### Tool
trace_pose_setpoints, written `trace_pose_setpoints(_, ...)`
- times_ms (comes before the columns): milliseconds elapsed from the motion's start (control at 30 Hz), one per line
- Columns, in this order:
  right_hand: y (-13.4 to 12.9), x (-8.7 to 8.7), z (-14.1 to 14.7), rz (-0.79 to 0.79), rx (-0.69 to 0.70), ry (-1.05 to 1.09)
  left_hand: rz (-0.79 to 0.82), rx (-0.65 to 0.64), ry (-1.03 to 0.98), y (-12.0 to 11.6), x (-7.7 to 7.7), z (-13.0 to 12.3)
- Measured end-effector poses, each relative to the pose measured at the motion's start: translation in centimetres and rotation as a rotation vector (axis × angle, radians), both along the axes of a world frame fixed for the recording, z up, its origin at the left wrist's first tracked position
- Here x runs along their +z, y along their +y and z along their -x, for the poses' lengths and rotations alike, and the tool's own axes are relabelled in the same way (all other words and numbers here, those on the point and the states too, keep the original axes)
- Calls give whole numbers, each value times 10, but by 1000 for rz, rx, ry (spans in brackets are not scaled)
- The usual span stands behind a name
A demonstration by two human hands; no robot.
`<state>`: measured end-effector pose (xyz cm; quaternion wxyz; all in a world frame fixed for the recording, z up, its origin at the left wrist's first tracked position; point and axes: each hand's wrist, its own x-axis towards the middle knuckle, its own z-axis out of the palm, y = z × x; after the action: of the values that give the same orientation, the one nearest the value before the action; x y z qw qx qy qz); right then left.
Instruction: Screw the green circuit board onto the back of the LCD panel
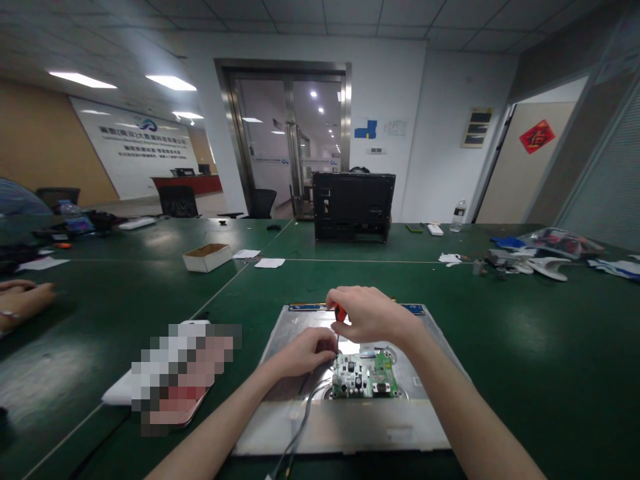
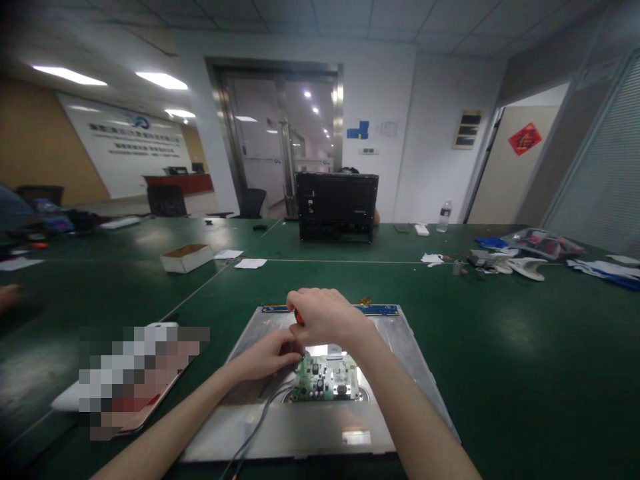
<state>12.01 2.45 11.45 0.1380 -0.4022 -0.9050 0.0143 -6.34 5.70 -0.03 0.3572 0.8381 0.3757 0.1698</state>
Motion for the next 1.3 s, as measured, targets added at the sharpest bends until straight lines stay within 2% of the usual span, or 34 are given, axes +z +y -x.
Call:
trace_pose_setpoints(200, 2, -4, 2, 3, -8, -9, -1, -3, 17, 1, -1, 0)
trace_pose_setpoints(500, 5, 1, 6, -87, -158, -165, -4, 18, 29, 0, 2, -1)
trace_pose_setpoints(767, 1, -2, 1, 16, -10, -6, 0, 13, 5, 2, 0, 0)
trace_pose_setpoints(1167, 4, -1, 4, -13, -88, -83, -1, 17, 9, 3, 1, 1)
trace_pose_setpoints(1300, 3, -1, 3, -5, -73, -71, -14, 26, 9, 1, 1, 0)
